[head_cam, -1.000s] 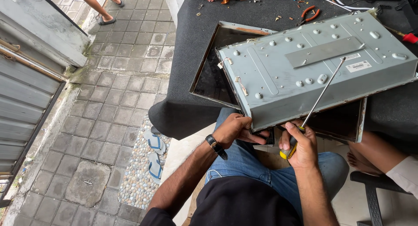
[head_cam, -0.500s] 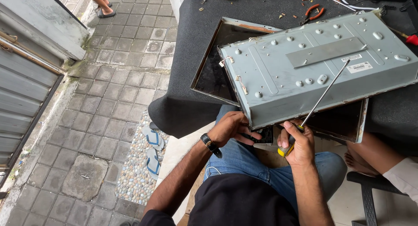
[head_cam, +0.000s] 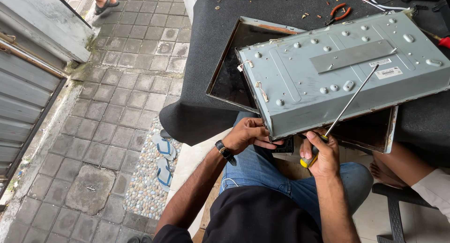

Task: Disassembling a flat-screen monitor by prying open the outer casing with a screwdriver and removing the internal panel.

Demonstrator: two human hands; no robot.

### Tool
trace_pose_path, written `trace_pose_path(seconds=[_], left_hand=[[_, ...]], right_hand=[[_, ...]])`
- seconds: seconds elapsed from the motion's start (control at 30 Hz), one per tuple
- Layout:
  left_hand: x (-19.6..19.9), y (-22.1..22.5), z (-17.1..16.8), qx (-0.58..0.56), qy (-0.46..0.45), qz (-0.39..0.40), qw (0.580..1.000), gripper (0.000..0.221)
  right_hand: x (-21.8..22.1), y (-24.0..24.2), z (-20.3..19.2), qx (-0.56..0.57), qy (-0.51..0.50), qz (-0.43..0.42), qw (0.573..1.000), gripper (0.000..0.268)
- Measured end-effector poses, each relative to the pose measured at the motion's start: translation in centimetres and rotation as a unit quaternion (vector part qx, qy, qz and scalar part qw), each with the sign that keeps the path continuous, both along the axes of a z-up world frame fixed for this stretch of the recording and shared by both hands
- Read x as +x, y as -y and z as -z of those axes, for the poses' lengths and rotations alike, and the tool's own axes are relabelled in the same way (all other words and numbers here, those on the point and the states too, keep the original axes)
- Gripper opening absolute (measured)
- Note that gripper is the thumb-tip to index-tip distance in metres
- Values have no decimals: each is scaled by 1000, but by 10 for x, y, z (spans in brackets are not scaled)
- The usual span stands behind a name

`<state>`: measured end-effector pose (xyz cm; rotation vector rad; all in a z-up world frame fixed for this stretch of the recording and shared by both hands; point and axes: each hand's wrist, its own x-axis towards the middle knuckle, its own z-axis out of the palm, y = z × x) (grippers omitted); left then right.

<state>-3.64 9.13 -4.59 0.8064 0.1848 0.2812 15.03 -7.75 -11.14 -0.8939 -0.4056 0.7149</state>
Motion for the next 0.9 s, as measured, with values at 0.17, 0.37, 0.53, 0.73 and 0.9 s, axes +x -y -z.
trace_pose_path(seconds=[0.17, 0.37, 0.53, 0.73, 0.9], left_hand=[[7, 0, -9, 12, -89, -25, 996, 30], [16, 4, -10, -15, -174, -69, 982, 6], [13, 19, -43, -44, -176, -124, 976, 11], [14, 20, -28, -38, -165, -148, 974, 12], [19, 15, 4, -45, -177, -109, 977, 11]], right_hand=[[-7, -1, -12, -7, 2, -2, 1000, 12], [-13, 1, -34, -57, 27, 0, 998, 9], [-24, 17, -75, -158, 53, -34, 985, 14], [-13, 46, -78, -267, 184, -72, 943, 29], [-36, 74, -133, -389, 256, -132, 875, 35]])
